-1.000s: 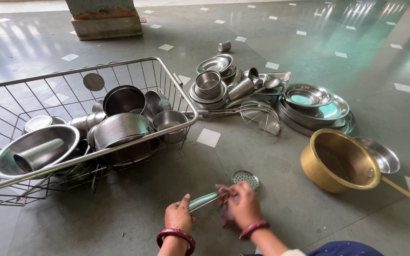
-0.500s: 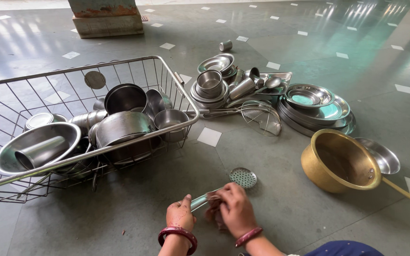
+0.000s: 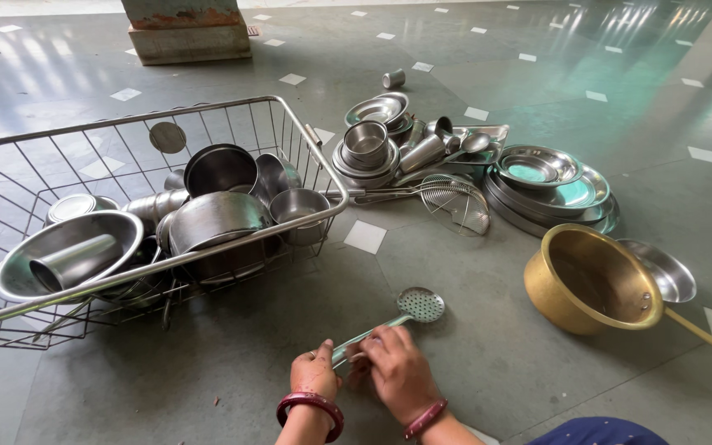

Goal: The person sits on the floor and wipes various metal kitchen utensils, including cups, bowls, and a strainer, using a cloth. The person places the wiped items into a metal dish rack.

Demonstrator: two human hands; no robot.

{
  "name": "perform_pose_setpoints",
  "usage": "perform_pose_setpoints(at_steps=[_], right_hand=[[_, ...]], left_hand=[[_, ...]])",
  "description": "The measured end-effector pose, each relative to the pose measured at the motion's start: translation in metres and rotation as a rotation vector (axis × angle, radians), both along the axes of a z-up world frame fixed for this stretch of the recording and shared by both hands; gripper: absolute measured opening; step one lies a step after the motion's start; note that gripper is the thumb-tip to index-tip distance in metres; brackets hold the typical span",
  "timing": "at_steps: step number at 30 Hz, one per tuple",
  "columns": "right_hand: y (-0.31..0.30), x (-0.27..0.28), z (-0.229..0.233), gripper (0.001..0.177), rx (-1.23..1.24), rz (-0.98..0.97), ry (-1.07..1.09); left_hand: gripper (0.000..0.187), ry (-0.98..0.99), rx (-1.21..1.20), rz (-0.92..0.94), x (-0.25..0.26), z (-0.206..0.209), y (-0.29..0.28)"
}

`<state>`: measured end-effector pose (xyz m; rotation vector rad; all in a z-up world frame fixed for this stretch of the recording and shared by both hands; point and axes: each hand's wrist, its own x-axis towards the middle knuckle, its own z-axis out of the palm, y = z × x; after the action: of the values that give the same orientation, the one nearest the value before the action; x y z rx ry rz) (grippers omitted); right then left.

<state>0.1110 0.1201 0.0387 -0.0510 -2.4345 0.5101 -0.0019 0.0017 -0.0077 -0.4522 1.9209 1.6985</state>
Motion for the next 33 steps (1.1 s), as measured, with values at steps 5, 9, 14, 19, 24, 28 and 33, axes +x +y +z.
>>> perform_pose_setpoints(at_steps=[5, 9, 14, 19, 24, 28, 33], right_hand=[[0.052, -0.008, -0.021, 0.023, -0.069, -0.366, -0.150], [0.085, -0.007, -0.039, 0.021, -0.443, -0.479, 0.076], [0.121, -0.007, -0.047, 0.018, -0.691, -0.573, 0.222], [0.099, -0.013, -0.050, 0.026, -0.288, -0.331, -0.197], [0.046, -0.010, -0.050, 0.044, -0.211, -0.062, -0.350], [0.054, -0.008, -0.029, 0.031, -0.380, -0.077, -0.289], [0.058, -0.010, -0.009, 0.035, -0.423, -0.182, -0.168]], left_hand=[[0.043, 0.104, -0.091, -0.140, -0.002, 0.026, -0.009], [0.040, 0.239, -0.252, -0.468, -0.011, 0.059, -0.026], [0.034, 0.179, -0.362, -0.788, -0.017, 0.082, -0.038], [0.032, 0.095, -0.300, -0.939, -0.008, 0.073, -0.025], [0.033, -0.050, -0.386, -0.830, 0.018, 0.043, 0.003], [0.032, -0.005, -0.377, -0.767, 0.031, 0.025, -0.001], [0.030, 0.017, -0.380, -0.709, 0.031, 0.017, -0.015]])
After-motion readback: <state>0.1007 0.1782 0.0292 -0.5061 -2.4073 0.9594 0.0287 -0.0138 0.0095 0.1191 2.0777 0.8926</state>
